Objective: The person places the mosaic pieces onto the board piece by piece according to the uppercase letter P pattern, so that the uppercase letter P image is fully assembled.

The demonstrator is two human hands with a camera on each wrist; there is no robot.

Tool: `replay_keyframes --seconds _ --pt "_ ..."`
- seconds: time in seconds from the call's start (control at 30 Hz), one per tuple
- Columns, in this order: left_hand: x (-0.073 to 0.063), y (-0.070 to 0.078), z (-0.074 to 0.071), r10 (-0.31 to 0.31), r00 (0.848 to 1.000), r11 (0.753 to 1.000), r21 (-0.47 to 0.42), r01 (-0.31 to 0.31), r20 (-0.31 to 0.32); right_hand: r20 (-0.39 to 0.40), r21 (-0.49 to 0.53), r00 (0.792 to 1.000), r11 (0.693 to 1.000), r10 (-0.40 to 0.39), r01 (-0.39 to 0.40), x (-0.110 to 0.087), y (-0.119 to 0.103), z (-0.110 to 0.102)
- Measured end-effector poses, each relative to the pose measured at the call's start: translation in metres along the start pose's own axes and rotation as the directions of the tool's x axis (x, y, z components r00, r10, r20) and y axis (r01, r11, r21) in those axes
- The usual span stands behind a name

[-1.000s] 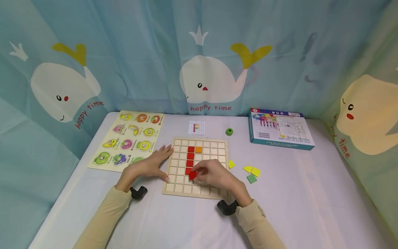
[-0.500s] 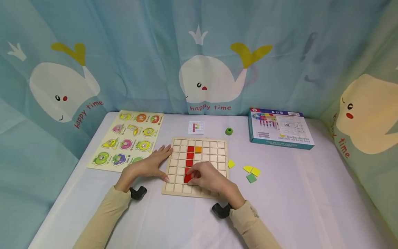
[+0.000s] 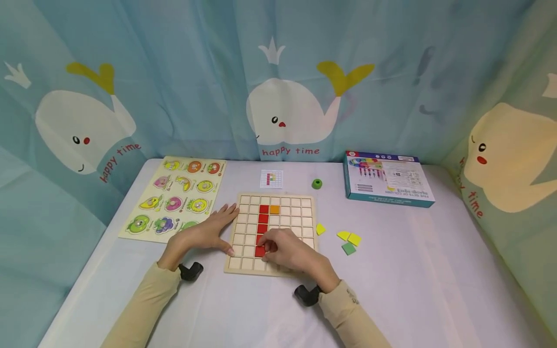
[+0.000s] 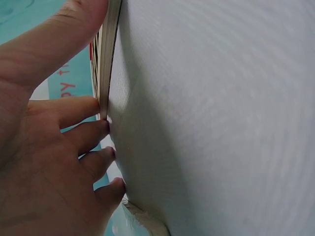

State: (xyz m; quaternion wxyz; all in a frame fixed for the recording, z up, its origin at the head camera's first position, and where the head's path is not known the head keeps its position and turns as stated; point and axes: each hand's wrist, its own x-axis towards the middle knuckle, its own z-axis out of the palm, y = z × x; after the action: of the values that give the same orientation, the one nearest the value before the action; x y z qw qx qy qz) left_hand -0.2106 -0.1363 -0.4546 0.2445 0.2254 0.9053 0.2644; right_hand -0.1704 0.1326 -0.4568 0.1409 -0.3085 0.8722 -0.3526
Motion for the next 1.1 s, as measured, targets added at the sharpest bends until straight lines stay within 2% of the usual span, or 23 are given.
replay_keyframes --seconds 0.2,0.43,0.67,0.93,1.1 --pt "0.0 -0.001 0.0 -0.003 1.0 1.0 -0.004 0.003 0.001 -0.029 0.043 1.0 0.999 0.009 -0.008 -0.005 0.003 -0.011" --pt "-0.001 -0.001 0.0 0.003 1.0 1.0 -0.018 -0.004 -0.006 -0.133 -0.002 0.991 1.0 -0.01 0.01 -0.011 0.014 -0.03" --pt "-0.002 0.0 0.0 0.005 1.0 1.0 -0.023 -0.005 -0.003 -0.182 0.014 0.98 0.997 0.076 -0.074 -0.02 0.019 -0.049" --pt "-0.002 -0.001 0.0 0.009 1.0 1.0 -0.019 -0.009 0.0 -0.253 0.019 0.958 0.99 0.138 -0.137 -0.032 0.03 -0.069" --pt "-0.002 -0.002 0.0 0.01 1.0 1.0 -0.021 -0.01 0.001 -0.256 0.031 0.947 0.981 0.192 -0.191 -0.04 0.039 -0.081"
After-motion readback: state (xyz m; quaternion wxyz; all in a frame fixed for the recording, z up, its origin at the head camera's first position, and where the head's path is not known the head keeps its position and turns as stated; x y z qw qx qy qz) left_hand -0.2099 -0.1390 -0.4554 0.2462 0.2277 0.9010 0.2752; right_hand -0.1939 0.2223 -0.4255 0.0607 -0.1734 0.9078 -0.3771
